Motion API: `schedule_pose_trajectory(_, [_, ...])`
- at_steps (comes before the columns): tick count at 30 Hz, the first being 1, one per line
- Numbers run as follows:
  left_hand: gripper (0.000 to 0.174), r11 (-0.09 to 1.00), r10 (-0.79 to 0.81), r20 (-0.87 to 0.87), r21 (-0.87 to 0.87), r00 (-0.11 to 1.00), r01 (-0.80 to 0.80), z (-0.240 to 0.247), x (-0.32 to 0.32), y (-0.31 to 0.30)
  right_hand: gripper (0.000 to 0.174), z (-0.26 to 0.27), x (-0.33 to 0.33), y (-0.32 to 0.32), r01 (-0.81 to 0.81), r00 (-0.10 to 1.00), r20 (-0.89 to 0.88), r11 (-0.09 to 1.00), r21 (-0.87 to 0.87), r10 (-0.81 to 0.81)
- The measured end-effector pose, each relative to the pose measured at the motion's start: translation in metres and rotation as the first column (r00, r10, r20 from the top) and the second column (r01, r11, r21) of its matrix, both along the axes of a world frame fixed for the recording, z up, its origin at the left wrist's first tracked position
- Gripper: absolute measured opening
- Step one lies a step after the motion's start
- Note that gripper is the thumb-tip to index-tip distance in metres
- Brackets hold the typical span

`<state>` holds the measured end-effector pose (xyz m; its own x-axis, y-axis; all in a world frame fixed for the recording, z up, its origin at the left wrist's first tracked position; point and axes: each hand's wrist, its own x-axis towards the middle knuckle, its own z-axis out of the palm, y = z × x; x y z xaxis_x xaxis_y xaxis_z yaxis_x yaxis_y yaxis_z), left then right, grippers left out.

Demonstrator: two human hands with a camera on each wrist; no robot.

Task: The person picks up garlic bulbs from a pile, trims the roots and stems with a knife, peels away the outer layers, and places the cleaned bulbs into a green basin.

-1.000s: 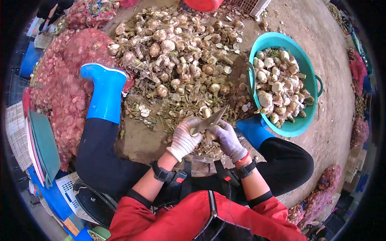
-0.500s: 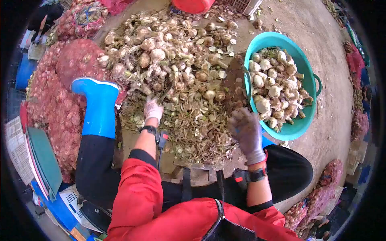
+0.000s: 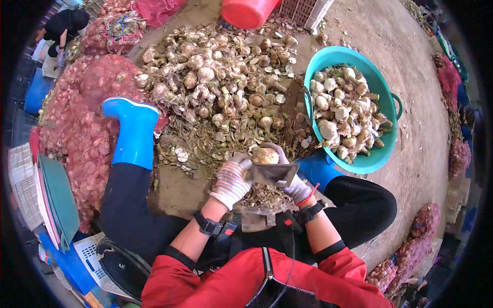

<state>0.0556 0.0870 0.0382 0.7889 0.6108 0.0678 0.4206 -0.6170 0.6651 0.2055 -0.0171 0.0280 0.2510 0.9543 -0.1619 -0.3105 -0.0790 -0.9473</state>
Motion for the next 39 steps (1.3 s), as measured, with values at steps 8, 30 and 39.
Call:
schedule_pose_trajectory(8, [0.044, 0.987, -0.025, -0.126, 0.153, 0.992, 0.045, 0.023, -0.016, -0.016, 0.077, 0.019, 0.0, -0.018, -0.024, 0.991, 0.133, 1.0, -0.002, 0.024])
schedule_pose_trajectory(30, [0.033, 0.683, 0.236, 0.104, -0.725, 0.966, -0.089, 0.029, -0.04, -0.016, 0.058, 0.054, -0.046, -0.004, 0.045, 0.925, -0.337, 0.93, -0.364, -0.177])
schedule_pose_trajectory(39, [0.041, 0.828, 0.103, -0.48, -0.444, 0.871, -0.343, -0.01, -0.052, -0.004, 0.011, 0.123, -0.025, -0.029, 0.259, 0.964, 0.062, 0.966, -0.009, -0.258])
